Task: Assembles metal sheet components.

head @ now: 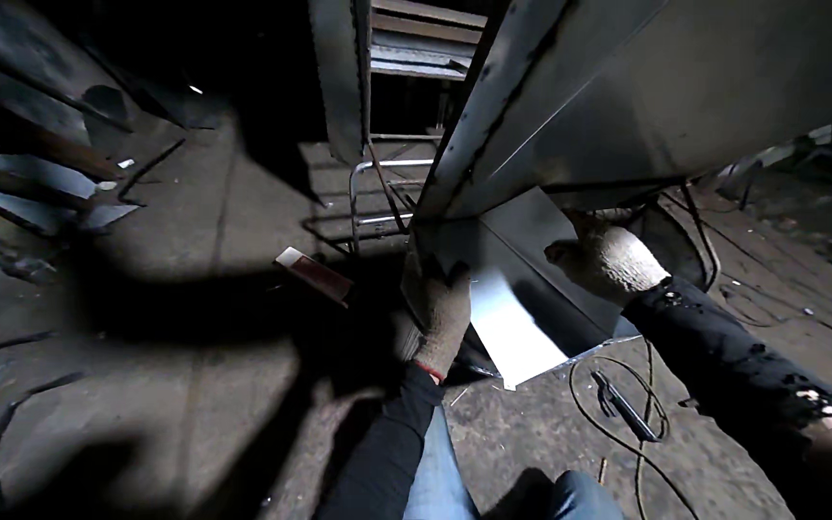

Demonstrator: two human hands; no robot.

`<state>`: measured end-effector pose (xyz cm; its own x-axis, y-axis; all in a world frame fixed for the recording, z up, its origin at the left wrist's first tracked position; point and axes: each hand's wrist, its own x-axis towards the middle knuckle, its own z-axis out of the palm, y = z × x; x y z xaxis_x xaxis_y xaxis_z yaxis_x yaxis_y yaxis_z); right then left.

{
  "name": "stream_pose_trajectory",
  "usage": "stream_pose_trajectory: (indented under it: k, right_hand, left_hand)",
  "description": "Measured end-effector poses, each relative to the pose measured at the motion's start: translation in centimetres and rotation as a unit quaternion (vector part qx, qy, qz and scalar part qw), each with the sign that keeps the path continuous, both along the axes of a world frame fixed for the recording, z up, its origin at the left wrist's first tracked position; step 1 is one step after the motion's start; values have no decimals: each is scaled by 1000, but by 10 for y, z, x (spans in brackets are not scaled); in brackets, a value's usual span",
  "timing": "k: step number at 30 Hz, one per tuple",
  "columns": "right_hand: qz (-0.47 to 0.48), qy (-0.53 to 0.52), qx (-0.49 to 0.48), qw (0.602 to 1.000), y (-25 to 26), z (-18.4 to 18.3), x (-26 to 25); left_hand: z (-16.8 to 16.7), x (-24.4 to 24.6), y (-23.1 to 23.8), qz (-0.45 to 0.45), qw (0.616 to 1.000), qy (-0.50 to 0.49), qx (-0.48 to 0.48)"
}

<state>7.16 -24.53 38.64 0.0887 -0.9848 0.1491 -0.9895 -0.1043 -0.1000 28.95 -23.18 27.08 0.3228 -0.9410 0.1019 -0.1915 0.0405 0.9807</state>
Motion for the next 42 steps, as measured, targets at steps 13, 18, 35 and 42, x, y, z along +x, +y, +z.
stream_pose_trajectory:
  k: [13,18,35,42]
  right_hand:
    - [-8,-49,15,999,-2,-2,-3]
    - [-72,-85,24,994,0,1,6]
    - [-28,-97,66,993,2,8,15]
    - [-47,-138,-19,989,3,6,47]
  left_hand:
    - [-4,2,2,-59,990,131,-3]
    - [-12,0,3,-76,962,261,-21]
    - [-29,-1,-4,-130,952,278,16]
    - [-5,-3,2,-55,943,327,5]
